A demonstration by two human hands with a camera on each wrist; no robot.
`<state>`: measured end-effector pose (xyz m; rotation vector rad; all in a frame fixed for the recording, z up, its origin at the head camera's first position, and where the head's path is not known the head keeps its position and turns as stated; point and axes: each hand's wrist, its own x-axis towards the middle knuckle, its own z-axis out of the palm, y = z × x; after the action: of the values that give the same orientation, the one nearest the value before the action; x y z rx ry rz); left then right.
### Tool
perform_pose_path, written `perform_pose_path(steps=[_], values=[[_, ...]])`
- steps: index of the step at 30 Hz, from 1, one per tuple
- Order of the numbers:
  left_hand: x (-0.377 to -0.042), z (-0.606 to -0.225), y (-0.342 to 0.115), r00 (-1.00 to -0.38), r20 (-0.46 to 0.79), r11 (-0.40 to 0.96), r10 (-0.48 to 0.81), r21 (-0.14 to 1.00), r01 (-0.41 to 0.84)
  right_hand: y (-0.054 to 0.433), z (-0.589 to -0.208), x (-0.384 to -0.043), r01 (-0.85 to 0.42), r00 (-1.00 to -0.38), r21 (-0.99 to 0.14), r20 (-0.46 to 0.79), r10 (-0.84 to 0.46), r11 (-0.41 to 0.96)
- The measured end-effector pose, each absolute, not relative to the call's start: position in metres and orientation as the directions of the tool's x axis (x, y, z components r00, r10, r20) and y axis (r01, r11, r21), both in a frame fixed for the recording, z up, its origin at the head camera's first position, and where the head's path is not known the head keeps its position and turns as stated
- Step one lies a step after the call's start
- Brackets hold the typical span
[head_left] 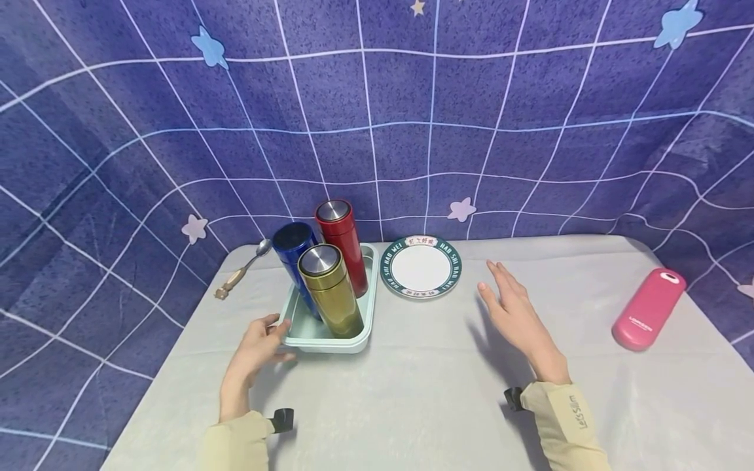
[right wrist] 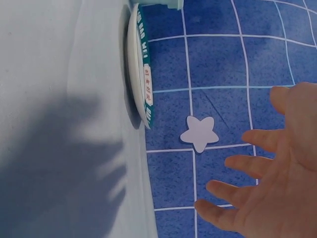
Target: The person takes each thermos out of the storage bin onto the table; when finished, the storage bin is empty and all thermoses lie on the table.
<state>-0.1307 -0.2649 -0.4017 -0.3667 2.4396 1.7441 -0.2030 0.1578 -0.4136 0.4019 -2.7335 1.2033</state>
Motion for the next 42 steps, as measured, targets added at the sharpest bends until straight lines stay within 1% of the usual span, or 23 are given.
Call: perform_pose_path(steps=[3,6,16,19,23,31,42], values=[[-0.131,-0.405,-0.265,-0.968,-0.227,0.242,-0.108,0.938,-0.247,0.157,-0.412,-0.203,-0.294,-0.956,-0.704,0.222,-0.194,0.646],[-0.131,-0.408,-0.265,-0.97,-0.217,0.213,-0.108,0.948,-0.235,0.156,-0.411,-0.202,-0.294,-0.956,-0.705,0.219,-0.196,0.645],[-0.133,-0.407,-0.264,-0.971,-0.208,0.187,-0.119,0.956,-0.228,0.152,-0.406,-0.203,-0.332,-0.943,-0.713,0.239,-0.231,0.618],[-0.134,-0.405,-0.263,-0.972,-0.204,0.187,-0.118,0.957,-0.223,0.149,-0.405,-0.203,-0.33,-0.943,-0.734,0.226,-0.245,0.593],[-0.134,-0.404,-0.262,-0.97,-0.206,0.181,-0.126,0.957,-0.227,0.146,-0.408,-0.206,-0.322,-0.94,-0.795,0.203,-0.275,0.514],[-0.133,-0.405,-0.262,-0.97,-0.208,0.145,-0.13,0.963,-0.226,0.132,-0.414,-0.212,-0.325,-0.903,-0.902,0.206,-0.378,0.284],[-0.131,-0.409,-0.259,-0.968,-0.201,0.161,-0.15,0.961,-0.224,0.104,-0.412,-0.213,-0.32,-0.876,-0.931,0.219,-0.429,0.177]])
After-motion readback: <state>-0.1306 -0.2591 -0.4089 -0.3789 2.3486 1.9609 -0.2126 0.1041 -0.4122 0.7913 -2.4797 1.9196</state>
